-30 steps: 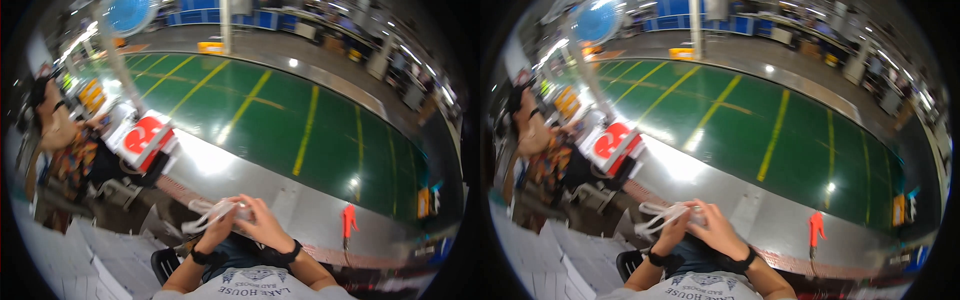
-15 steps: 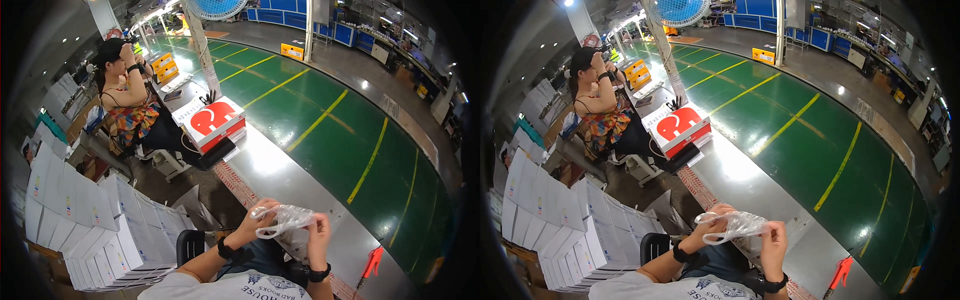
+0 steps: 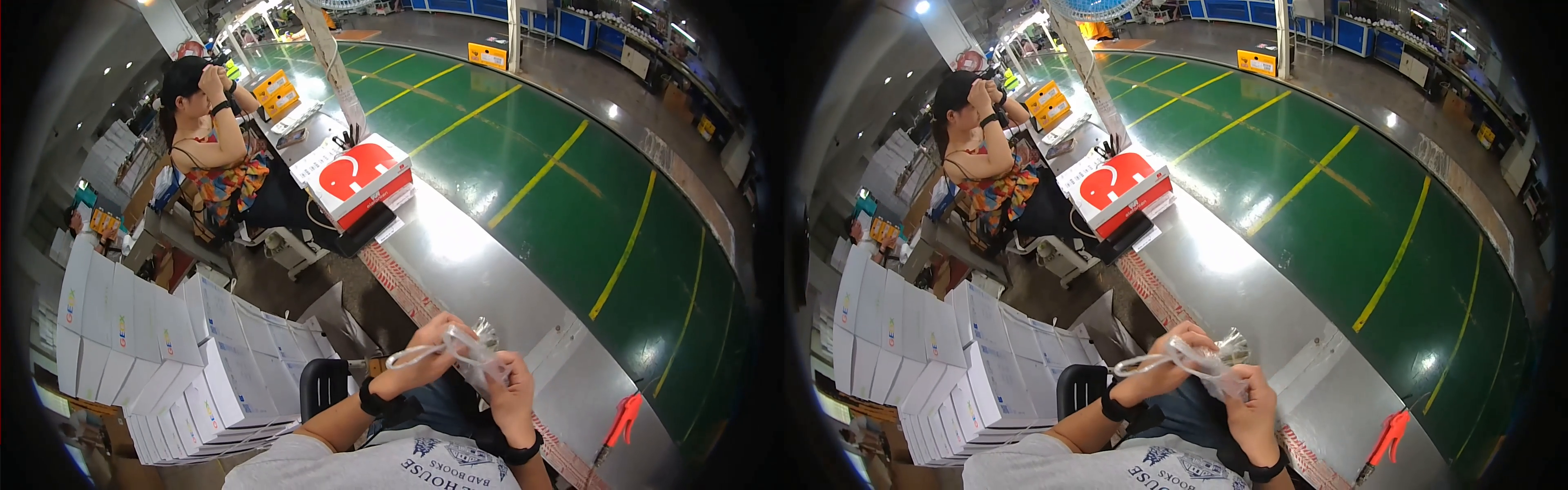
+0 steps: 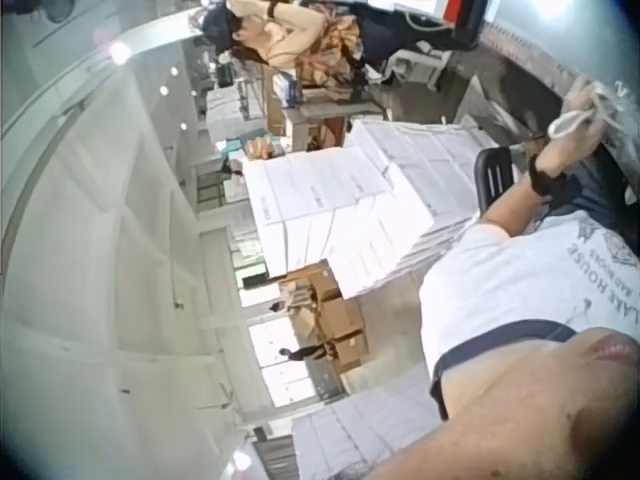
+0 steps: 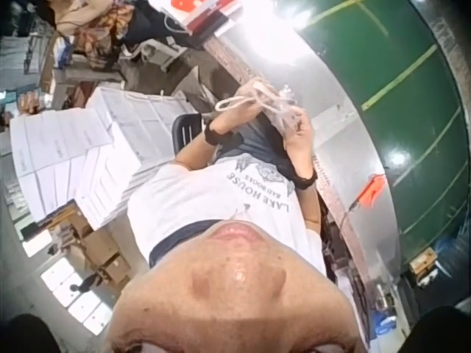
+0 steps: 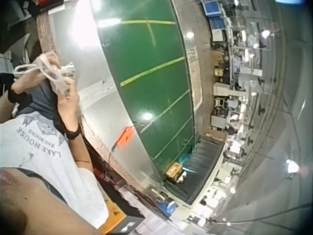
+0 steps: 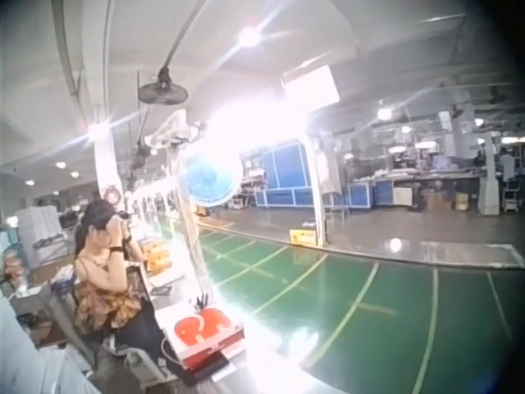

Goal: Unwrapping a sticky rice dumpling (zongzi) from its bamboo leaves.

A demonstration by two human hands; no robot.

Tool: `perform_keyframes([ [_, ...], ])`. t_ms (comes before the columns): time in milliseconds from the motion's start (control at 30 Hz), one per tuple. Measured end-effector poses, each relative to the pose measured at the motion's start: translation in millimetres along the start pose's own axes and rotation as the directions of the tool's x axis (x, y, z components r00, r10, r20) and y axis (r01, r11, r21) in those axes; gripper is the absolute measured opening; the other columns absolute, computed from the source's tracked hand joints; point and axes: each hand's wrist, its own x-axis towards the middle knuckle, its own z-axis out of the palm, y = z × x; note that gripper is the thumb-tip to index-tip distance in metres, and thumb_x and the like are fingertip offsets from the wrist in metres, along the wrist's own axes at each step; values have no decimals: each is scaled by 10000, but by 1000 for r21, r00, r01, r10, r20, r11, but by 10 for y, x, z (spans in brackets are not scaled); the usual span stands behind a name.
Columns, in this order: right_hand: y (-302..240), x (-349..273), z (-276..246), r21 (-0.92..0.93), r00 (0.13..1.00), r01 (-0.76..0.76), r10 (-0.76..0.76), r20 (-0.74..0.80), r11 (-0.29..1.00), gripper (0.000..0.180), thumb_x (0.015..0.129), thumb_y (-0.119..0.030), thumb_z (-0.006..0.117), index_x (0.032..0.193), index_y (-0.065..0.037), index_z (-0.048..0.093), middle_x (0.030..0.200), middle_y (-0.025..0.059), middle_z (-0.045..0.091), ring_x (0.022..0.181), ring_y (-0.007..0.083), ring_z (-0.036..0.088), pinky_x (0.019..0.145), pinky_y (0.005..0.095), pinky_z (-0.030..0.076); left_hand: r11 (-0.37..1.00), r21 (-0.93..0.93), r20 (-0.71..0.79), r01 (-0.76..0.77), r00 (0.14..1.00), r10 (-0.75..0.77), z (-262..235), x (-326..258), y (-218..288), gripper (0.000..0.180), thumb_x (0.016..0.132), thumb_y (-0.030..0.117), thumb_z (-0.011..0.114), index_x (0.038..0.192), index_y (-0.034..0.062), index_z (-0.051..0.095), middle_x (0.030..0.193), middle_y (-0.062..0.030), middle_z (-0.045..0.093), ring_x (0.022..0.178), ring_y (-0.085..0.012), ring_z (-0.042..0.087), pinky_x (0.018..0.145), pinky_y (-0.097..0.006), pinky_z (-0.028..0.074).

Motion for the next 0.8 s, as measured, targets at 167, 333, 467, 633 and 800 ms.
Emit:
perform_keyframes([
  [167,39,15,-138,304,979,133,-76,-191,943,219,930,-182,586,1060,-26,507,977,38,558,870,82,503,759,223,425,999,-18,-45,48,998,-49,-81,-4,-72,201,769,-12,570,964,-10,617,898,-116,576,823,-217,597,711,-297,485],
  [333,111,-53,-252,760,984,-17,144,-101,650,181,837,85,480,897,-83,449,965,23,524,812,91,518,702,229,436,873,-303,47,383,921,-387,-79,-127,-121,158,905,-1,513,1035,-34,597,960,-95,601,749,-121,612,694,-236,512],
  [467,142,-75,-275,873,994,-15,101,-40,487,200,816,53,496,805,-118,391,827,8,468,805,118,520,698,264,448,698,-605,140,382,915,-379,-108,-186,-133,229,950,88,509,1139,-40,530,1090,-140,603,869,-170,633,789,-309,540],
  [633,150,-77,-290,944,987,-121,139,82,306,188,866,-175,563,809,-97,402,746,14,463,739,130,499,692,262,430,415,-845,178,337,910,-375,-69,-213,-177,241,961,186,507,1125,10,510,1120,-129,581,996,-227,610,904,-408,514],
  [800,180,-158,-262,263,956,-292,270,118,920,280,831,-161,702,981,-47,495,678,-58,409,610,33,403,539,209,325,186,-934,191,305,866,-463,-22,-243,-240,196,958,205,512,1077,51,529,1074,-101,581,979,-213,608,925,-423,492],
])
